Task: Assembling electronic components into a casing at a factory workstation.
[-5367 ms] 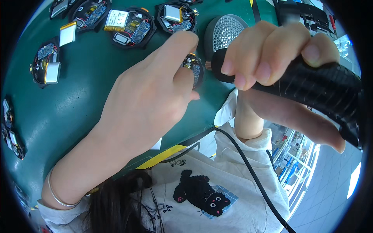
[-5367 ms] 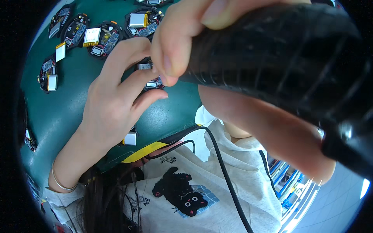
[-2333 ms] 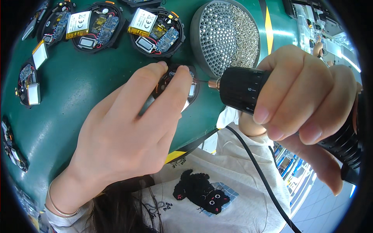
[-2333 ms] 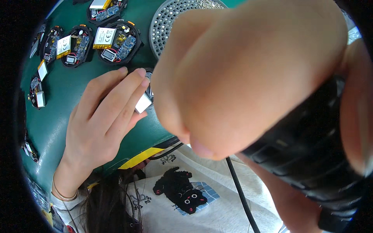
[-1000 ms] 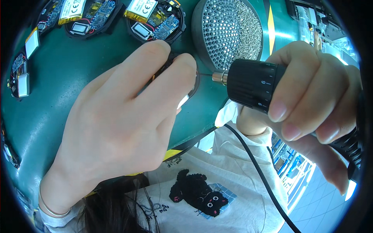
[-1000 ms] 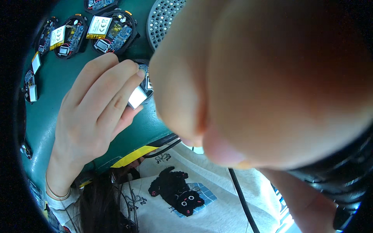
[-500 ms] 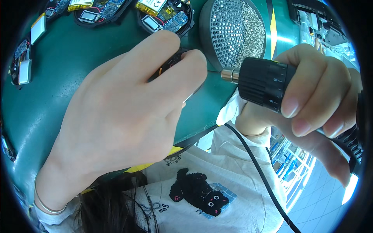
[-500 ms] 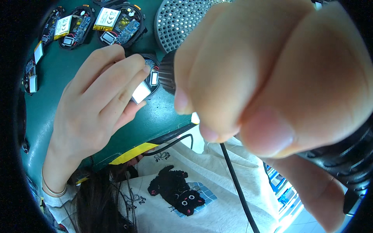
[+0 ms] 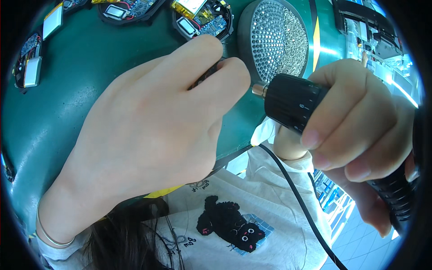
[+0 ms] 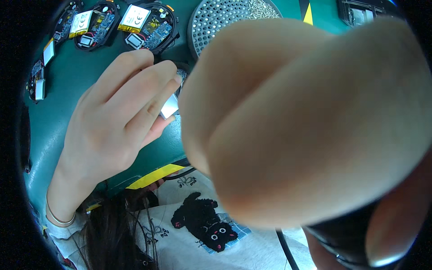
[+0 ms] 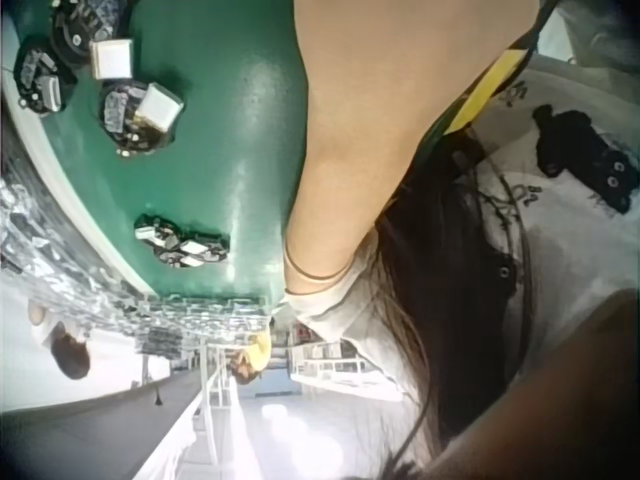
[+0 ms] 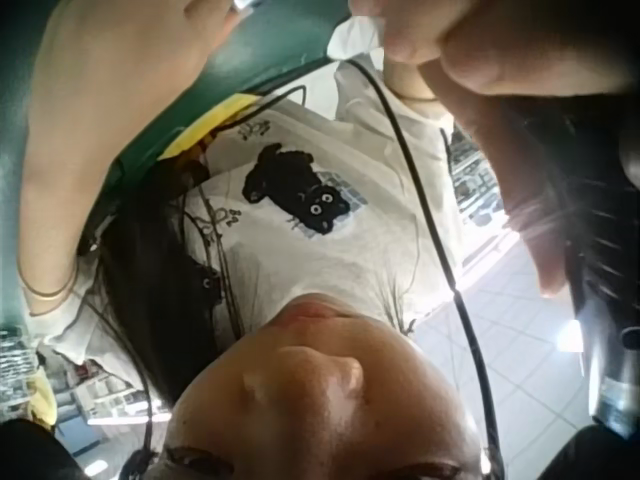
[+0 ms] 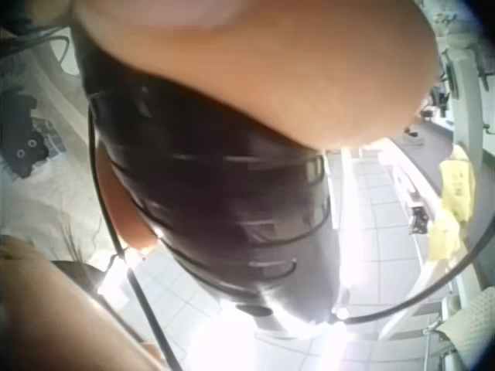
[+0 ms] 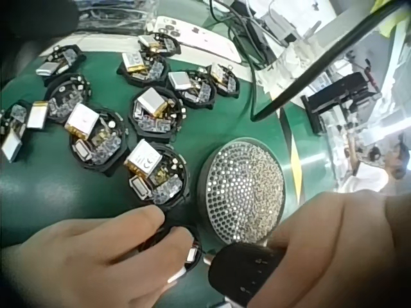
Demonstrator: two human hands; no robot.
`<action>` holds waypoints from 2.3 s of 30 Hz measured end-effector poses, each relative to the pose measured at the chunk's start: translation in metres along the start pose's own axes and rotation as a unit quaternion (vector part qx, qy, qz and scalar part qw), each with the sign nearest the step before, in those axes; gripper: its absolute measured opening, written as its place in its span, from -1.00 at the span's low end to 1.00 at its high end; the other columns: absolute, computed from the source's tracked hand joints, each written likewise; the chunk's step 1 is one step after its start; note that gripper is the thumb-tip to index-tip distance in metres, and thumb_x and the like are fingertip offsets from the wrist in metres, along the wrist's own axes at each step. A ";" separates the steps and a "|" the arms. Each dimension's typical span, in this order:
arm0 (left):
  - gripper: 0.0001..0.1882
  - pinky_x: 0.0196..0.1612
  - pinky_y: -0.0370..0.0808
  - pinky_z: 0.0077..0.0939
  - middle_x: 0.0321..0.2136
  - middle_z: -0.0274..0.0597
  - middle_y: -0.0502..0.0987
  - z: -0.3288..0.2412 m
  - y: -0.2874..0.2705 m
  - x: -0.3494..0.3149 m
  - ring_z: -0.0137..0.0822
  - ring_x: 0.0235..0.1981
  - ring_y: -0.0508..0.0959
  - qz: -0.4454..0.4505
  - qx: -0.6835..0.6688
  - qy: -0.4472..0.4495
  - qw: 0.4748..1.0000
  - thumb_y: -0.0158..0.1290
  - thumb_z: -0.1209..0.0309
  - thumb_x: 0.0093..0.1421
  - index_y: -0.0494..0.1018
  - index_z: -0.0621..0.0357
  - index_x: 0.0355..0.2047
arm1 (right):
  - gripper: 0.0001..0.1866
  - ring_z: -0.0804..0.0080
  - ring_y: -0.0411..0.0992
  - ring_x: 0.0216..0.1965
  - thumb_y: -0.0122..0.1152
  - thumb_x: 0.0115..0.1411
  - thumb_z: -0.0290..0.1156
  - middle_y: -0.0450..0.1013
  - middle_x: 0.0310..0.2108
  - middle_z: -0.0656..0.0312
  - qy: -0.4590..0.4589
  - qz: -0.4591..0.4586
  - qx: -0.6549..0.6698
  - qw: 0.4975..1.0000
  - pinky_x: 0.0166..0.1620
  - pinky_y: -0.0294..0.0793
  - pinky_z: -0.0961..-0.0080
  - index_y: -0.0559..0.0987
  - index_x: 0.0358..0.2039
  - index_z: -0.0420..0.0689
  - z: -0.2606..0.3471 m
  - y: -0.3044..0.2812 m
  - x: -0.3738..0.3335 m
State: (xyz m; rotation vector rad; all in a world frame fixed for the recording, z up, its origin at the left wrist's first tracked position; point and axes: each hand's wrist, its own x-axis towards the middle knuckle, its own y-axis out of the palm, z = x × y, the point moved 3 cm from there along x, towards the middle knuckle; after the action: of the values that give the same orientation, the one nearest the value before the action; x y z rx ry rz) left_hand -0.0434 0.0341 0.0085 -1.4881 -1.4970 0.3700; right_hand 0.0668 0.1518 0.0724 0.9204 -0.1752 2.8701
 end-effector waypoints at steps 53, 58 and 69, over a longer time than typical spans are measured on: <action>-0.63 -0.15 0.47 -0.33 0.02 0.10 0.33 0.000 0.005 -0.010 -0.04 -0.08 0.46 -0.051 -0.112 -0.096 0.988 0.27 0.55 -0.15 0.44 0.28 -0.29 | -0.39 0.49 0.43 -0.61 0.39 -0.07 0.11 0.39 -0.53 0.26 -0.015 -0.152 0.078 0.985 -0.61 0.47 0.52 0.41 -0.30 -0.16 0.012 -0.022 -0.015; -0.63 -0.12 0.47 -0.32 0.02 0.11 0.33 -0.002 0.008 -0.013 -0.03 -0.06 0.45 -0.054 -0.099 -0.096 0.989 0.27 0.54 -0.14 0.43 0.29 -0.28 | -0.33 0.47 0.41 -0.62 0.33 -0.02 0.14 0.35 -0.49 0.24 -0.015 -0.106 0.069 0.992 -0.58 0.49 0.58 0.35 -0.21 -0.21 0.005 -0.008 -0.012; -0.62 -0.11 0.47 -0.32 0.02 0.13 0.32 -0.002 0.012 -0.013 -0.03 -0.06 0.45 -0.067 -0.090 -0.084 0.990 0.26 0.56 -0.16 0.43 0.31 -0.28 | -0.31 0.46 0.41 -0.59 0.31 0.00 0.15 0.35 -0.47 0.23 0.014 -0.024 0.017 0.999 -0.56 0.49 0.57 0.35 -0.17 -0.22 0.012 -0.003 -0.006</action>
State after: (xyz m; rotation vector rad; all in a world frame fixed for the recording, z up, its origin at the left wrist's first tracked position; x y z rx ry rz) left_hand -0.0371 0.0246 -0.0048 -1.5155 -1.7956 0.2911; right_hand 0.0788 0.1530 0.0787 0.8777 -0.0991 2.8479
